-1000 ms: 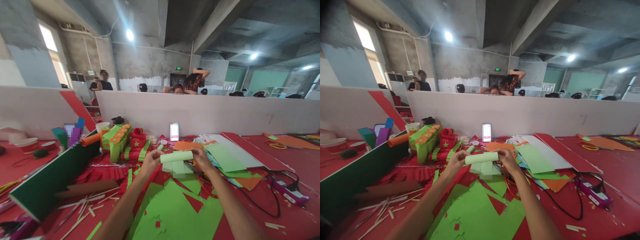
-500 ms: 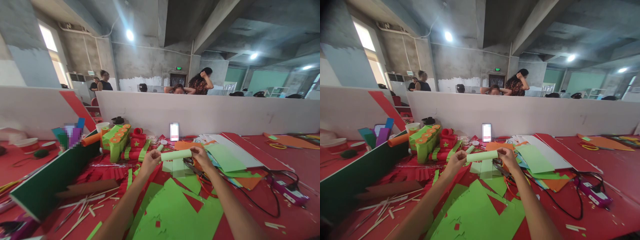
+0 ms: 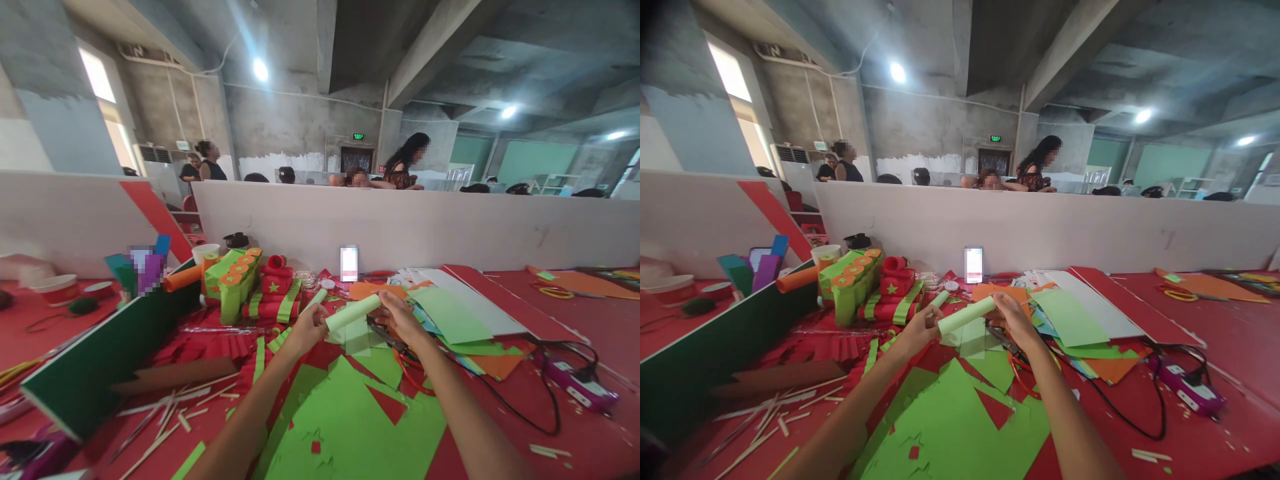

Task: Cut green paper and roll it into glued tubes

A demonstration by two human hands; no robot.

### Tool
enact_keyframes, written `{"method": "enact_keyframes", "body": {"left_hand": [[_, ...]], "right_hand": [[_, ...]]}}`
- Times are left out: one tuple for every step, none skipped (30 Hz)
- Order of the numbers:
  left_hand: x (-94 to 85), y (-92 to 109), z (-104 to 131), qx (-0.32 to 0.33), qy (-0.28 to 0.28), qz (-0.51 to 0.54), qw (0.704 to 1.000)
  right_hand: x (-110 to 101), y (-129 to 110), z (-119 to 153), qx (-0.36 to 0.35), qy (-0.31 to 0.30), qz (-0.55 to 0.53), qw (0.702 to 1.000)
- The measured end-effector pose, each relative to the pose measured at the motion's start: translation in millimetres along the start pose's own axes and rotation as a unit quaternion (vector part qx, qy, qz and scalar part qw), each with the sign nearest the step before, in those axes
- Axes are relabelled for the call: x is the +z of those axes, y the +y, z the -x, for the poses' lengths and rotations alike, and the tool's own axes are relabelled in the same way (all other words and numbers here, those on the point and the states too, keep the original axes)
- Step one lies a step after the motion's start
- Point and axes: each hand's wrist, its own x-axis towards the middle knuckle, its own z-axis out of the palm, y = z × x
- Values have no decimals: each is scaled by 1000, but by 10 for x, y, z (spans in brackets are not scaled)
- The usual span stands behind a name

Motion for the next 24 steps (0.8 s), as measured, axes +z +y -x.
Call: {"method": "enact_keyframes", "body": {"left_hand": [[2,-9,4,-11,-12,-5,1000],[4,-14,12,-24,-25,-12,999],[9,-13,24,-37,-38,-18,998],[16,-10,37,-46,-51,-22,997],[25,-5,51,-52,-67,-23,996],[35,0,64,-53,-83,-19,995],[47,5,74,-50,-100,-14,994],[57,9,79,-44,-117,-11,992],[65,12,80,-34,-129,-12,991],[68,14,74,-18,-135,-20,991],[65,13,64,2,-127,-38,991],[56,10,51,24,-105,-65,992],[40,4,36,48,-69,-100,991],[17,-5,20,73,-23,-140,987],[-11,-17,7,98,23,-182,978],[-41,-33,-2,121,65,-226,964],[-71,-52,-7,141,95,-271,948],[-99,-72,-8,155,113,-314,930],[-121,-92,-5,161,120,-352,914],[-136,-110,2,154,121,-387,901],[-144,-124,10,137,115,-421,889],[-144,-133,18,111,106,-454,878],[-137,-136,26,83,96,-486,865],[-126,-133,33,56,88,-516,850]], "right_hand": [[7,0,6,6,-6,-5,1000],[15,1,13,12,-12,-8,1000],[21,3,20,19,-18,-9,1000],[27,4,25,25,-23,-8,999],[33,6,30,30,-26,-9,999],[39,8,33,34,-26,-13,999],[44,11,34,34,-23,-21,999],[49,12,33,32,-18,-31,999],[52,12,31,29,-12,-44,999],[54,9,28,26,-6,-56,998],[55,3,26,22,-1,-67,998],[55,-6,25,17,4,-75,997],[54,-17,26,11,7,-81,997],[53,-30,28,7,10,-87,996],[53,-44,32,3,12,-91,996],[54,-56,36,0,14,-92,996],[56,-67,40,-2,15,-94,995],[60,-74,43,-2,15,-94,995],[65,-79,45,-2,15,-95,995],[70,-81,46,-2,15,-95,995],[74,-82,47,-1,15,-95,995],[77,-81,47,0,15,-95,995],[78,-80,47,0,15,-95,995],[78,-78,47,-1,16,-95,995]]}}
